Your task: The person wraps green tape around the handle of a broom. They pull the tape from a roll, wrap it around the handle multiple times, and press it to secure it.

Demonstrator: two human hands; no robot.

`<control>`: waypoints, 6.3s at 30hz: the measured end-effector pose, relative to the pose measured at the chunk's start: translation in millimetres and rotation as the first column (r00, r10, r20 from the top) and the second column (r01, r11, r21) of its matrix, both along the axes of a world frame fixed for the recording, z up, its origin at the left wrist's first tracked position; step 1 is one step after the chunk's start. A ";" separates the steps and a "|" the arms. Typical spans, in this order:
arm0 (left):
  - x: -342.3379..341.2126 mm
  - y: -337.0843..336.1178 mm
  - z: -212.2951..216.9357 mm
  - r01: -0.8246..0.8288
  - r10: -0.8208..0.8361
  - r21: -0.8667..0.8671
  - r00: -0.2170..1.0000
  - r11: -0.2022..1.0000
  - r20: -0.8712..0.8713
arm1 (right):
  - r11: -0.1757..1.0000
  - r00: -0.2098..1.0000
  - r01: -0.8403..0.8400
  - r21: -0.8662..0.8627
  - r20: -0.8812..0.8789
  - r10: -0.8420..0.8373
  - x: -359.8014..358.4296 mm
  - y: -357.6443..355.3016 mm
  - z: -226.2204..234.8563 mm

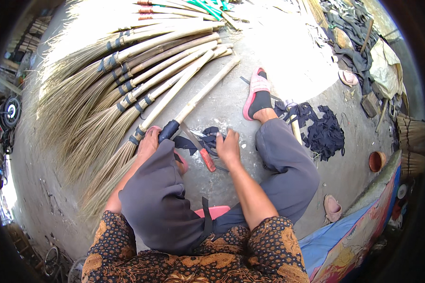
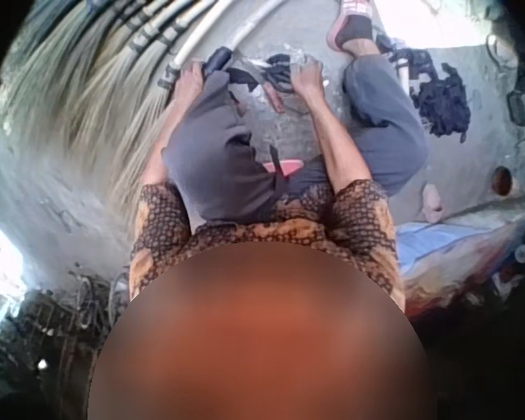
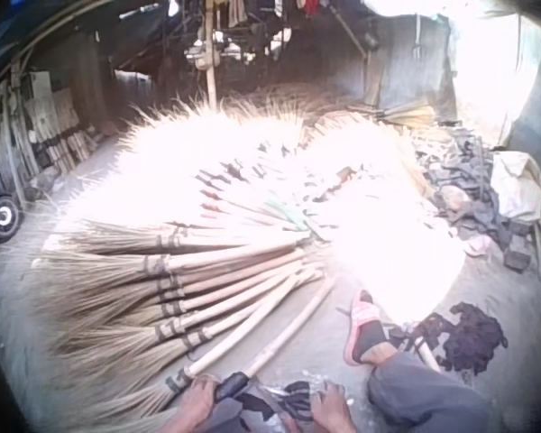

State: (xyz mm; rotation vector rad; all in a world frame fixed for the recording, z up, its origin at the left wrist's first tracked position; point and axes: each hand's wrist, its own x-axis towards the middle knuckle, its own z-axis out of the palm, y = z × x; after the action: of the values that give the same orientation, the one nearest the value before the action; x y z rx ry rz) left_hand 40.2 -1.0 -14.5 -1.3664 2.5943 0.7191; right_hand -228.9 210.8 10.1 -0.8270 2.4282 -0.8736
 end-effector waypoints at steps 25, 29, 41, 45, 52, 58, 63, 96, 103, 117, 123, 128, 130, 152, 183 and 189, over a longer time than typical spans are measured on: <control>79.0 -35.0 202.6 -0.130 0.155 0.113 0.956 0.985 -0.249 | 0.800 0.820 0.567 0.197 -0.046 -0.570 -126.9 374.4 10.6; 117.3 5.0 291.0 -0.241 0.258 0.094 0.909 0.966 -0.326 | 0.873 0.921 0.388 0.296 -0.164 -0.354 -91.9 364.2 -25.4; 105.4 162.1 340.1 -0.164 0.080 -0.320 0.963 0.933 -0.259 | 0.772 0.772 0.629 0.091 -0.183 -0.608 -126.8 358.8 -29.5; 107.5 190.7 310.9 -0.040 -0.009 -0.331 0.990 0.943 -0.144 | 0.746 0.744 0.640 -0.182 -0.094 -0.661 -145.6 337.9 63.7; 91.9 184.6 284.9 0.080 -0.056 0.050 0.929 0.996 -0.366 | 0.712 0.902 0.378 -0.592 0.060 -0.428 -100.7 248.0 196.1; 97.0 183.8 286.0 0.091 -0.046 0.094 0.915 0.991 -0.401 | 0.783 0.983 0.176 -0.597 0.149 -0.108 -35.8 216.8 239.1; 83.0 184.9 283.2 0.092 -0.060 0.033 0.848 0.995 -0.526 | 0.771 0.983 -0.097 -0.629 0.060 0.172 7.2 195.8 255.2; -42.6 239.7 316.0 0.300 -0.050 0.125 0.516 0.946 -0.855 | 0.595 0.956 -0.180 -0.783 0.003 0.293 56.5 162.2 272.7; -51.8 247.6 315.4 0.282 -0.160 0.003 0.553 0.959 -0.818 | 0.631 0.974 -0.123 -0.766 0.030 0.226 57.1 168.2 272.3; -49.5 249.1 313.2 0.294 -0.303 -0.160 0.547 0.942 -0.780 | 0.664 0.949 -0.313 -0.679 -0.190 0.253 53.9 168.7 282.7; -46.5 247.1 308.3 0.278 -0.372 -0.261 0.511 0.924 -0.774 | 0.673 0.944 -0.269 -0.689 -0.051 0.325 52.6 168.0 283.5; -46.6 240.4 305.8 0.294 -0.479 -0.378 0.491 0.878 -0.728 | 0.660 0.944 -0.269 -0.701 -0.058 0.324 53.2 170.3 285.3; -46.1 241.0 306.4 0.306 -0.490 -0.383 0.497 0.871 -0.717 | 0.660 0.935 -0.221 -0.718 0.036 0.352 52.3 171.3 286.2; -46.9 236.6 307.1 0.372 -0.432 -0.271 0.471 0.888 -0.769 | 0.676 0.905 -0.193 -0.711 0.137 0.402 38.7 171.9 300.5; -47.8 240.7 292.7 0.408 -0.063 0.128 0.424 0.904 -0.903 | 0.660 0.901 -0.275 -0.699 0.052 0.430 34.0 173.6 300.3; -46.3 232.9 295.4 0.490 -0.223 -0.005 0.388 0.872 -0.894 | 0.665 0.879 -0.297 -0.685 0.076 0.470 25.9 171.0 305.3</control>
State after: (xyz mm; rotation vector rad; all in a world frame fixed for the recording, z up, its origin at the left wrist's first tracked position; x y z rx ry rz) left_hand -6.1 231.9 280.9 -0.2189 3.0928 2.0188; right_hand -203.0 381.8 315.4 -1.3270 1.5981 -1.5736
